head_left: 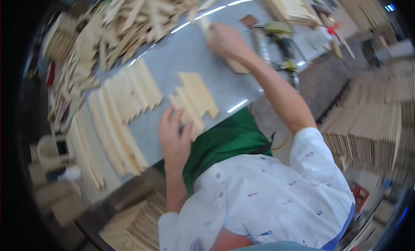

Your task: Assembling wooden frames or structures using a pneumatic staple gun and organizing wooden slats on a workbench.

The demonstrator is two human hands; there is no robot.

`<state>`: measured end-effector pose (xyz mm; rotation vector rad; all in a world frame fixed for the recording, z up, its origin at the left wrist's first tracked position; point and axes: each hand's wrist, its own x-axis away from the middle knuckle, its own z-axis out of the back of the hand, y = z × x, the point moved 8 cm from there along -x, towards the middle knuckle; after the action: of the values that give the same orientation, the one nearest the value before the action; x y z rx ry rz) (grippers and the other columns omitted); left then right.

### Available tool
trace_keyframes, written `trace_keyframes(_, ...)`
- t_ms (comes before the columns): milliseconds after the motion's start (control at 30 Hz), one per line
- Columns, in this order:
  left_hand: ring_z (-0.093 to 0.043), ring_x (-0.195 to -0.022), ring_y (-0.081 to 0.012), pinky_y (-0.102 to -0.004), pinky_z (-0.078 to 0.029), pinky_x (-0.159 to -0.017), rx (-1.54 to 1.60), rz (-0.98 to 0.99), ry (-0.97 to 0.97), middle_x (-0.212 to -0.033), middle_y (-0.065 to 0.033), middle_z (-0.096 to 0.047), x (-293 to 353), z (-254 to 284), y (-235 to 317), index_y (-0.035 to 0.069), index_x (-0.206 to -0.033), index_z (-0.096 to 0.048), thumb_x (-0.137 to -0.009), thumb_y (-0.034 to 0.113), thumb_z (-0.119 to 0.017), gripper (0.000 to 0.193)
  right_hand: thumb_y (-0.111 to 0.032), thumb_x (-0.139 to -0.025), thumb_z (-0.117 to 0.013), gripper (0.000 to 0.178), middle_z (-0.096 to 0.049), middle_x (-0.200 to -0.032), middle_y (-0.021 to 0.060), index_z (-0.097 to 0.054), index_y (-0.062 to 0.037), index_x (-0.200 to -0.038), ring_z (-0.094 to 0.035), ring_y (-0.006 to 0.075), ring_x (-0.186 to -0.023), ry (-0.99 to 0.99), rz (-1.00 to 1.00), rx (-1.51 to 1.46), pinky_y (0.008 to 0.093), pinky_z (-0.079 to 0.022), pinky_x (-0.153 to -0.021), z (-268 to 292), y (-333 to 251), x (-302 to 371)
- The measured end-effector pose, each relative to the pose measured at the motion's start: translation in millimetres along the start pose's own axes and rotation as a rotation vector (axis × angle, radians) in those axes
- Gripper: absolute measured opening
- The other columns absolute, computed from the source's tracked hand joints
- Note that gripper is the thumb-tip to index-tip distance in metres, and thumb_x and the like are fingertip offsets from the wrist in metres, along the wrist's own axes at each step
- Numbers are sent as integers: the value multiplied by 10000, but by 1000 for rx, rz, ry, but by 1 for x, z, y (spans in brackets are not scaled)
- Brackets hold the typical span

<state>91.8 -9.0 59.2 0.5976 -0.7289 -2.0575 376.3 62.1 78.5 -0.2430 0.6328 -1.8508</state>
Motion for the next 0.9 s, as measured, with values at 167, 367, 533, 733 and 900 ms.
trace_keyframes(167,-537,-1014,-245,-346,-446,-881,133,148,-12,-1304,-139,-523,8,15,-3,45,-1201,-613,-889,119,-636,322,-226,-810,-602,315,-652,-962,238,-616,22,-1004,-638,395,-895,195,-19,9,478,-510,-790,45,24,12)
trace_keyframes(367,-504,-857,-144,-274,-446,-811,163,57,27,-1273,-94,-557,7,17,-4,18,-1195,-623,-890,54,-622,306,-283,-848,-604,402,-680,-908,182,-622,-32,-1161,-662,317,-817,456,-288,242,420,-508,-742,142,130,75)
trace_keyframes(533,-508,-842,-132,-266,-448,-800,199,68,10,-1266,-91,-561,9,13,-4,20,-1188,-631,-890,48,-621,300,-245,-828,-619,377,-639,-1065,216,-631,-3,-1117,-612,369,-1013,382,-447,412,458,-499,-862,165,191,110)
trace_keyframes(733,-532,-956,-180,-299,-453,-839,210,152,-8,-1298,-111,-534,10,13,-8,41,-1189,-633,-886,70,-630,305,-243,-844,-634,350,-635,-1016,189,-638,-11,-1107,-611,354,-967,445,-204,450,443,-500,-843,140,168,105)
trace_keyframes(900,-555,-1007,-201,-305,-467,-854,201,109,4,-1288,-118,-546,5,15,-3,30,-1170,-635,-884,72,-634,289,-254,-848,-666,362,-613,-1017,178,-627,-16,-1118,-598,338,-945,378,21,187,434,-494,-821,87,76,105)
